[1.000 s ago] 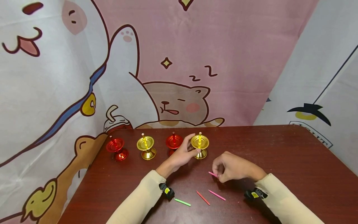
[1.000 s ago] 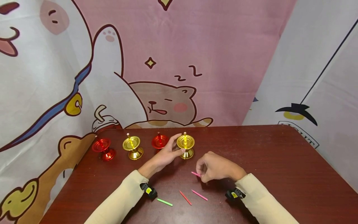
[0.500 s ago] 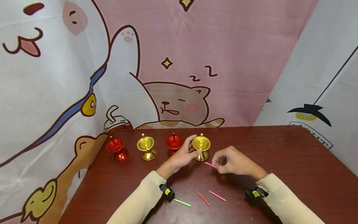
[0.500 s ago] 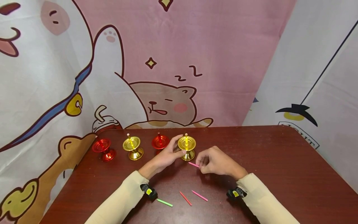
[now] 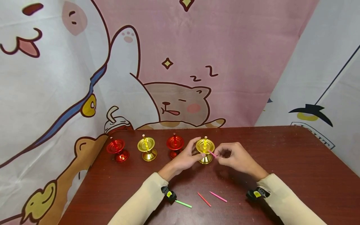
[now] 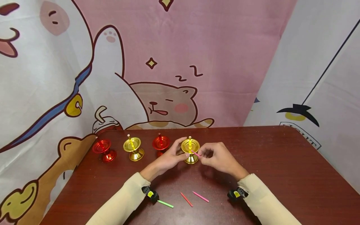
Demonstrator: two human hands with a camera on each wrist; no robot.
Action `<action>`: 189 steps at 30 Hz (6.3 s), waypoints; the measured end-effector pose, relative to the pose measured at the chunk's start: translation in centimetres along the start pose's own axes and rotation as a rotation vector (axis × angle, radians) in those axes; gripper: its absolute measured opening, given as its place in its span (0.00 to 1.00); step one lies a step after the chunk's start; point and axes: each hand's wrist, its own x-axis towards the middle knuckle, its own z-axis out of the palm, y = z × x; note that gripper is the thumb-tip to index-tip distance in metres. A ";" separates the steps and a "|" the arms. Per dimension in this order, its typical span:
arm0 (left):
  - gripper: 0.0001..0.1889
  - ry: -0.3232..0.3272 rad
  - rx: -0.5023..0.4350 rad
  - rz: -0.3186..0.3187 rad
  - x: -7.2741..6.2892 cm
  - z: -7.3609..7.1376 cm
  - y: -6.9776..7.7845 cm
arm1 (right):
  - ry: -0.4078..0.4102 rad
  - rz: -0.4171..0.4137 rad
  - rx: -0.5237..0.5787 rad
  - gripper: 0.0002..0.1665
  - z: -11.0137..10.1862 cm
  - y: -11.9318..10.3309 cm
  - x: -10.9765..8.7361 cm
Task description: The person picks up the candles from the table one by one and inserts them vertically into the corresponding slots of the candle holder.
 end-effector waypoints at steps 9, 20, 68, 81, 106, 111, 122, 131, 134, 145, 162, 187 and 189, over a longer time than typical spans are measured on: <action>0.38 -0.051 0.010 0.003 -0.1 0.3 0.1 | 0.168 0.056 0.060 0.10 0.6 -0.8 0.2; 0.38 -0.136 0.051 -0.026 -0.5 0.5 0.6 | 0.315 0.037 0.121 0.09 1.3 -1.7 0.3; 0.39 -0.120 0.202 -0.031 -1.1 -0.3 3.0 | 0.325 -0.110 -0.066 0.10 1.5 -2.0 0.7; 0.21 0.102 0.423 0.195 -2.5 -2.1 7.0 | 0.048 0.005 -0.174 0.37 1.9 -0.4 0.2; 0.54 0.292 0.473 0.014 -2.6 -9.4 6.5 | -0.204 0.123 0.079 0.30 -3.2 2.3 -0.6; 0.57 0.202 0.482 -0.082 -2.4 -9.6 5.7 | -0.228 0.154 0.107 0.31 -4.4 2.8 -0.8; 0.56 0.071 0.511 -0.194 -2.3 -10.1 4.5 | -0.267 0.249 0.174 0.34 -6.9 3.8 -1.6; 0.56 0.027 0.535 -0.205 -2.3 -10.3 3.8 | -0.275 0.266 0.119 0.37 -8.7 4.6 -2.1; 0.53 0.028 0.532 -0.198 -2.2 -10.3 3.6 | -0.273 0.253 0.100 0.36 -9.2 4.7 -2.3; 0.50 0.009 0.497 -0.211 -2.2 -10.3 3.4 | -0.221 0.177 0.032 0.35 -11.2 4.1 -2.7; 0.48 -0.016 0.517 -0.172 -1.9 -8.9 3.1 | 0.182 0.111 -0.101 0.37 -11.7 -2.5 -1.6; 0.44 -0.041 0.333 -0.073 -1.0 -7.9 1.3 | -0.053 -0.147 -0.003 0.42 -4.1 -7.7 -0.1; 0.43 -0.041 0.314 -0.070 -0.9 -7.9 1.2 | -0.107 -0.152 0.031 0.43 -3.2 -7.1 -0.1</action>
